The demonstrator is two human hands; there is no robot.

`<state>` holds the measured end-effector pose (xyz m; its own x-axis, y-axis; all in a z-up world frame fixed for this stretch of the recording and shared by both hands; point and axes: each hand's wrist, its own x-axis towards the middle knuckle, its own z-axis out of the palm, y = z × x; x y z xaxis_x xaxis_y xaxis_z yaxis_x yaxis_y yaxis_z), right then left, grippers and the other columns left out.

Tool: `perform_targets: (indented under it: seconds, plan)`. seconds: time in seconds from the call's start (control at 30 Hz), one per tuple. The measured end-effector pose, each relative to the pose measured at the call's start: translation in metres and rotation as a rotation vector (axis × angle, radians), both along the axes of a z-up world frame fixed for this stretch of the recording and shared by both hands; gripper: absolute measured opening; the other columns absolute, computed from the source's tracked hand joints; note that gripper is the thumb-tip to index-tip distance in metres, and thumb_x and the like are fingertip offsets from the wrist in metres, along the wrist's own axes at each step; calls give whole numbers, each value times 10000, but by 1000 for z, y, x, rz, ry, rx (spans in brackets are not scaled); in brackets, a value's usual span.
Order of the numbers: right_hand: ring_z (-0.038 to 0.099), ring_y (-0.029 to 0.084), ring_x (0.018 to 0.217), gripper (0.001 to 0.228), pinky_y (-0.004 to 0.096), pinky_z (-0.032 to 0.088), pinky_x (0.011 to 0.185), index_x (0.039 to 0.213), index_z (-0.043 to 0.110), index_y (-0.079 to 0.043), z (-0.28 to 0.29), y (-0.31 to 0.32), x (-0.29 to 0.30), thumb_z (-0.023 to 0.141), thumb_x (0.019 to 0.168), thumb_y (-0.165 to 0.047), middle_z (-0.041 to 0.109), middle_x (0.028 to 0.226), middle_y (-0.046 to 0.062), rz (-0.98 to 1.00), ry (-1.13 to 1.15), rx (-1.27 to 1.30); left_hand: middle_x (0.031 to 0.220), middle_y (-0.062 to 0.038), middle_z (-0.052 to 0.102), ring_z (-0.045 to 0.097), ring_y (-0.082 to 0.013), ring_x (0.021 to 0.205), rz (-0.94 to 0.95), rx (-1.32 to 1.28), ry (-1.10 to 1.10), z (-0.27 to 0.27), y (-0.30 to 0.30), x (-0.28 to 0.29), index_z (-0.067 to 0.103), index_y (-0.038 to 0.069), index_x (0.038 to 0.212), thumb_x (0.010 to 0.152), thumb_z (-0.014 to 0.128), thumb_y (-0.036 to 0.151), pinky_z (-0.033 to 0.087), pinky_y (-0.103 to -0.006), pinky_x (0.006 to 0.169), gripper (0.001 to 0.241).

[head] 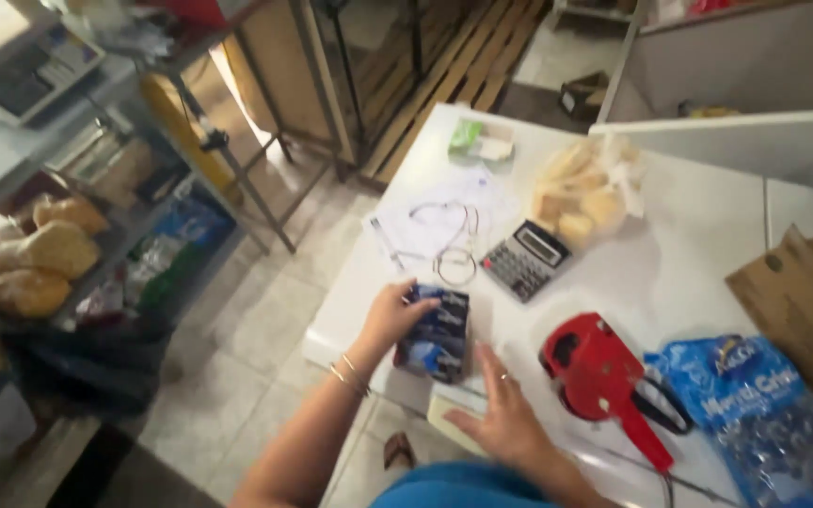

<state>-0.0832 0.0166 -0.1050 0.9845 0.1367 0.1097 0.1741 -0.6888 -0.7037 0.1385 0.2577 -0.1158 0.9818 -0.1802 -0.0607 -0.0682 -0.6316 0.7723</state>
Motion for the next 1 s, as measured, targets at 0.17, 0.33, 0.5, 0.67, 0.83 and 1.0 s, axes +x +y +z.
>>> perform_targets:
  seconds: [0.17, 0.33, 0.5, 0.67, 0.83, 1.0]
  plan:
    - [527, 432, 1642, 1583, 503, 449, 1310, 1848, 164, -62, -18, 45, 19, 1155, 714, -549, 410, 1865, 240, -168, -73, 30, 1515, -202, 787, 726, -344, 1431, 23, -176, -115, -22, -1, -28, 688, 46, 1589, 1143, 620, 570, 491, -448, 1248, 691]
    - [726, 418, 1393, 1607, 535, 617, 1105, 1874, 187, -263, -28, 66, 31, 1104, 629, -698, 674, 1613, 184, -453, 135, -26, 1887, -133, 424, 374, -203, 1762, 40, -583, 202, 13, -5, -89, 427, 71, 1786, 1151, 472, 587, 214, -376, 1453, 820]
    - [710, 381, 1480, 1481, 546, 623, 1158, 1876, 192, -336, 22, 49, 39, 1030, 697, -657, 615, 1724, 118, -521, 404, -12, 1935, -64, 339, 328, -182, 1767, 61, -762, 385, 41, -18, -142, 216, 176, 1862, 1080, 582, 614, 286, -410, 1425, 969]
    - [421, 323, 1733, 1357, 580, 464, 1275, 1812, 349, -234, -18, 24, 24, 982, 693, -671, 351, 1937, 81, -532, 26, -142, 1745, -143, 627, 742, -230, 1363, -127, -1226, 647, 64, -19, -154, 193, 249, 1873, 1107, 719, 362, 668, -355, 1096, 936]
    - [686, 353, 1508, 1424, 559, 639, 1053, 1731, 537, -271, -27, 35, 14, 1005, 500, -814, 568, 1769, 153, -625, -238, -295, 1738, -127, 634, 632, -198, 1547, -195, -1091, 448, 40, -34, -152, 358, 119, 1783, 1118, 729, 363, 519, -379, 1328, 799]
    - [683, 384, 1453, 1278, 582, 620, 1089, 1728, 526, -297, -19, 5, 4, 1018, 586, -593, 606, 1624, 139, -499, -161, -246, 1895, -215, 329, 309, -332, 1772, 48, -358, 181, -14, -40, -109, 280, 61, 1824, 1103, 696, 603, 224, -476, 1451, 994]
